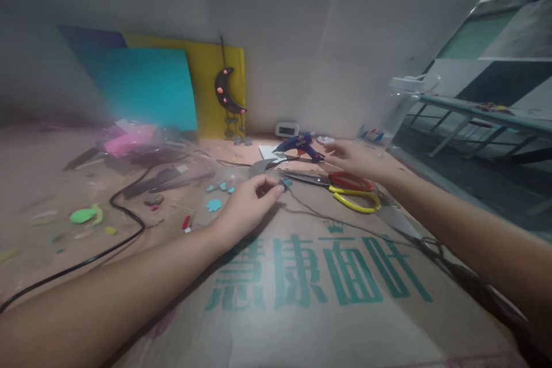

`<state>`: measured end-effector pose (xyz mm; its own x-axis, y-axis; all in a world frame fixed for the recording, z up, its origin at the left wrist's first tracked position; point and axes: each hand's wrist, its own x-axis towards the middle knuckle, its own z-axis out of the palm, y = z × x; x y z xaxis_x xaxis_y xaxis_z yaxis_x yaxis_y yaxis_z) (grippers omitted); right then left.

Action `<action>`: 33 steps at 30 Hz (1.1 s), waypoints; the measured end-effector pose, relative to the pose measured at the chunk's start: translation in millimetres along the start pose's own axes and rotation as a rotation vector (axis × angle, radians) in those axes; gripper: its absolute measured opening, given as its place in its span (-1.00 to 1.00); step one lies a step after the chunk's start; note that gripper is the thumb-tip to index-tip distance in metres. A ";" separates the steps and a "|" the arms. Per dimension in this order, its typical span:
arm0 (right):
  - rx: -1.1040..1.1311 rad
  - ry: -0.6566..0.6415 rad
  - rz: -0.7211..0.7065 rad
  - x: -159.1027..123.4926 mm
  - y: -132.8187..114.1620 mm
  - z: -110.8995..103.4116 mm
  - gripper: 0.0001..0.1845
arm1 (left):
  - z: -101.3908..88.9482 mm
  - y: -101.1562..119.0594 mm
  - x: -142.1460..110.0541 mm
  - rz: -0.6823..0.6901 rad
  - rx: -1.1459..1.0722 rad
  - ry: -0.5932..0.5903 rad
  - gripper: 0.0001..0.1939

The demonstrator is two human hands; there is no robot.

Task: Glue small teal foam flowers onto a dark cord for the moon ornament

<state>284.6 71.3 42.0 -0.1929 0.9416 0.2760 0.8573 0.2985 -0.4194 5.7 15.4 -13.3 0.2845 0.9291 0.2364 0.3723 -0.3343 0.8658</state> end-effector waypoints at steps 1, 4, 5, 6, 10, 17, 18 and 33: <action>0.007 -0.010 0.007 6.3 3.4 4.1 -0.61 | 0.1 0.2 0.0 -0.004 -0.001 0.004 -0.76; 0.011 -0.045 0.026 25.0 5.4 15.4 -0.60 | -0.3 2.2 -0.4 -0.004 -0.008 0.008 -0.77; 0.014 -0.064 0.026 30.8 4.4 19.0 -0.61 | -0.6 3.1 -0.7 -0.003 -0.012 0.005 -0.77; 0.018 -0.082 0.024 36.3 3.1 22.7 -0.62 | -0.8 4.0 -1.0 -0.002 -0.015 0.000 -0.77; 0.018 -0.082 0.065 51.7 -1.7 37.7 -0.61 | -0.6 4.8 -1.4 -0.004 -0.025 -0.002 -0.78; 0.032 0.011 0.147 51.0 -2.1 46.7 -0.69 | 0.5 4.6 -1.2 0.026 -0.060 -0.007 -0.79; 0.045 0.013 0.155 49.5 -0.7 45.7 -0.69 | 0.3 5.3 -1.4 0.029 -0.064 -0.006 -0.80; 0.272 0.096 0.032 -42.7 -39.3 18.0 -0.76 | -1.7 7.3 -2.6 0.008 -0.036 0.019 -0.79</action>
<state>250.5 22.1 31.2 -0.1104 0.9360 0.3344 0.6999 0.3121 -0.6424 6.2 10.8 -6.9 0.2706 0.9292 0.2516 0.3378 -0.3364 0.8791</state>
